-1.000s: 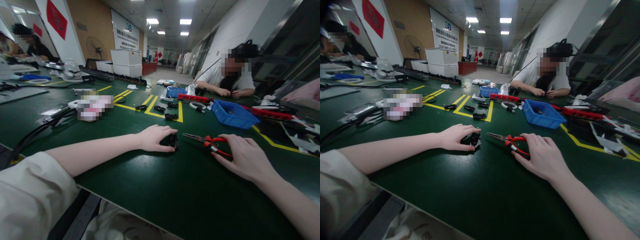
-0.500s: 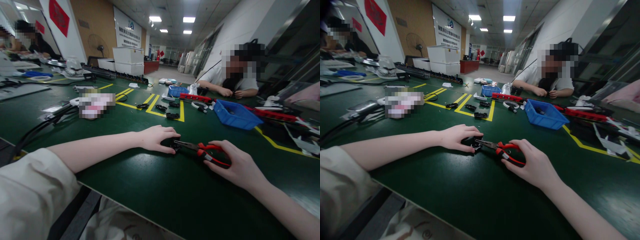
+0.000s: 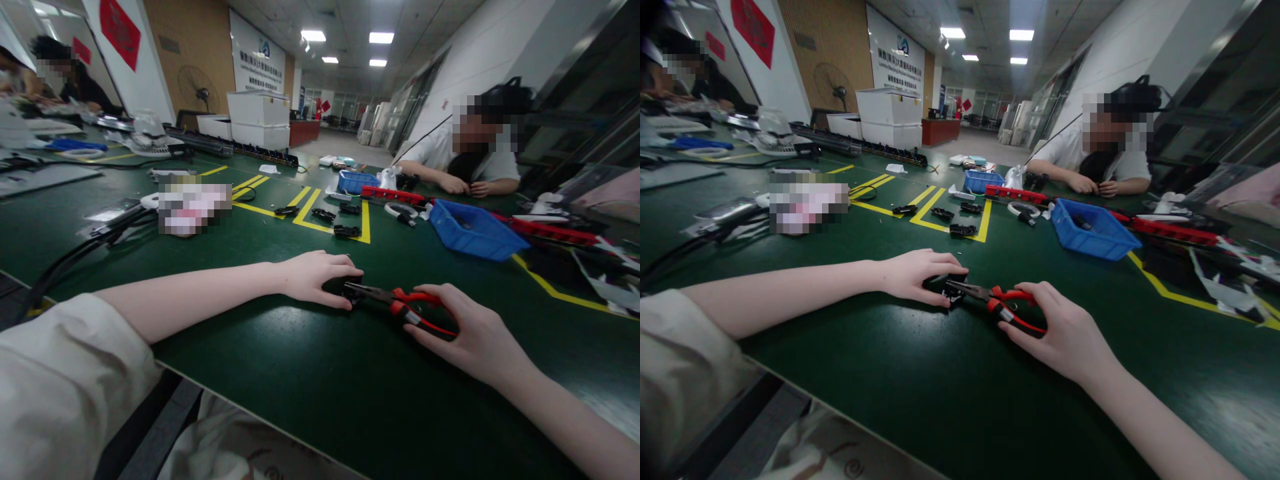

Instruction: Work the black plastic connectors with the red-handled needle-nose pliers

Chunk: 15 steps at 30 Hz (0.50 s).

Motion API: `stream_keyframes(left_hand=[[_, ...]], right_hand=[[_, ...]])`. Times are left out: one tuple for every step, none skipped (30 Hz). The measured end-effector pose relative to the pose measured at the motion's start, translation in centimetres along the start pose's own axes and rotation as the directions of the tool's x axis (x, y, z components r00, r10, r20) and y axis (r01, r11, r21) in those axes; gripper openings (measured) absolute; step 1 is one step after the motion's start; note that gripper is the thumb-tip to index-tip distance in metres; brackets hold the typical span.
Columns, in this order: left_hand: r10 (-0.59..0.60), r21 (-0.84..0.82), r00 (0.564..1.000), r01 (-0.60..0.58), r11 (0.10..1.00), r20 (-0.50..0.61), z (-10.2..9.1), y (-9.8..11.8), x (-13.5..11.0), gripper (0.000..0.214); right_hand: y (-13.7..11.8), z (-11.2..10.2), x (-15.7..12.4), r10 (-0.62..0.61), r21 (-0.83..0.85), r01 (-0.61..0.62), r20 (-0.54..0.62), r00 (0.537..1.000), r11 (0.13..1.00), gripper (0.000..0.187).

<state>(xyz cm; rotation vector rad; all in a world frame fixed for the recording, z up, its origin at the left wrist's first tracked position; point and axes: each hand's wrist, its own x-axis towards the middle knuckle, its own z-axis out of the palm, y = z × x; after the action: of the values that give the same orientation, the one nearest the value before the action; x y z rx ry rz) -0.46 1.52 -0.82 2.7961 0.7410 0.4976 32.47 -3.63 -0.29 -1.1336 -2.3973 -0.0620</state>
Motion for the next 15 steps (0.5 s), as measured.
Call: stream_keyframes(left_hand=[[0.000, 0.000, 1.000, 0.000, 1.000, 0.000, 0.00, -0.01, 0.00, 0.068], [0.001, 0.000, 1.000, -0.001, 1.000, 0.000, -0.01, -0.01, 0.00, 0.068], [0.001, 0.001, 1.000, -0.001, 1.000, 0.002, -0.02, -0.01, 0.01, 0.069], [0.002, 0.002, 1.000, -0.002, 1.000, 0.004, -0.04, 0.00, 0.01, 0.069], [0.005, 0.002, 1.000, -0.005, 1.000, 0.006, -0.05, 0.01, 0.01, 0.069], [0.008, 0.003, 1.000, -0.008, 1.000, 0.007, -0.06, 0.02, 0.02, 0.069], [0.011, 0.005, 1.000, -0.011, 1.000, 0.007, -0.07, 0.02, 0.02, 0.068], [0.015, 0.008, 1.000, -0.015, 1.000, 0.006, -0.07, 0.03, 0.02, 0.067], [0.017, 0.010, 1.000, -0.017, 1.000, 0.006, -0.06, 0.04, 0.01, 0.066], [0.016, 0.012, 1.000, -0.016, 1.000, 0.006, -0.06, 0.05, 0.00, 0.066], [0.013, 0.012, 1.000, -0.013, 1.000, 0.006, -0.05, 0.05, 0.00, 0.065], [0.009, 0.012, 1.000, -0.009, 1.000, 0.007, -0.04, 0.06, -0.01, 0.066], [0.006, 0.010, 1.000, -0.006, 1.000, 0.009, -0.04, 0.07, -0.02, 0.066], [0.004, 0.009, 1.000, -0.005, 1.000, 0.009, -0.04, 0.08, -0.02, 0.066], [0.005, 0.008, 1.000, -0.005, 1.000, 0.007, -0.04, 0.09, -0.02, 0.066]], right_hand=[[0.00, 0.00, 0.00, -0.007, -0.004, 0.007, -0.003, 1.000, 1.000, 0.051], [0.01, -0.01, 0.01, -0.016, -0.012, 0.016, -0.007, 1.000, 1.000, 0.050], [0.03, -0.02, 0.02, -0.027, -0.024, 0.027, -0.011, 1.000, 0.999, 0.050], [0.06, -0.02, 0.02, -0.040, -0.042, 0.040, -0.015, 0.999, 0.998, 0.050], [0.10, -0.03, 0.02, -0.055, -0.064, 0.054, -0.017, 0.998, 0.996, 0.050], [0.14, -0.04, 0.00, -0.071, -0.089, 0.069, -0.017, 0.997, 0.994, 0.050], [0.18, -0.03, -0.02, -0.086, -0.114, 0.083, -0.019, 0.996, 0.990, 0.051], [0.22, -0.02, -0.05, -0.099, -0.135, 0.095, -0.023, 0.995, 0.986, 0.051], [0.25, -0.01, -0.09, -0.109, -0.152, 0.103, -0.027, 0.994, 0.983, 0.051], [0.28, 0.01, -0.13, -0.118, -0.161, 0.111, -0.032, 0.993, 0.981, 0.051], [0.31, 0.02, -0.17, -0.125, -0.163, 0.117, -0.038, 0.991, 0.980, 0.050], [0.34, 0.03, -0.21, -0.129, -0.157, 0.121, -0.042, 0.991, 0.980, 0.050], [0.37, 0.02, -0.23, -0.131, -0.146, 0.123, -0.045, 0.990, 0.982, 0.049], [0.40, 0.01, -0.24, -0.129, -0.132, 0.122, -0.048, 0.990, 0.984, 0.048], [0.43, -0.01, -0.23, -0.125, -0.119, 0.118, -0.052, 0.991, 0.986, 0.048]])
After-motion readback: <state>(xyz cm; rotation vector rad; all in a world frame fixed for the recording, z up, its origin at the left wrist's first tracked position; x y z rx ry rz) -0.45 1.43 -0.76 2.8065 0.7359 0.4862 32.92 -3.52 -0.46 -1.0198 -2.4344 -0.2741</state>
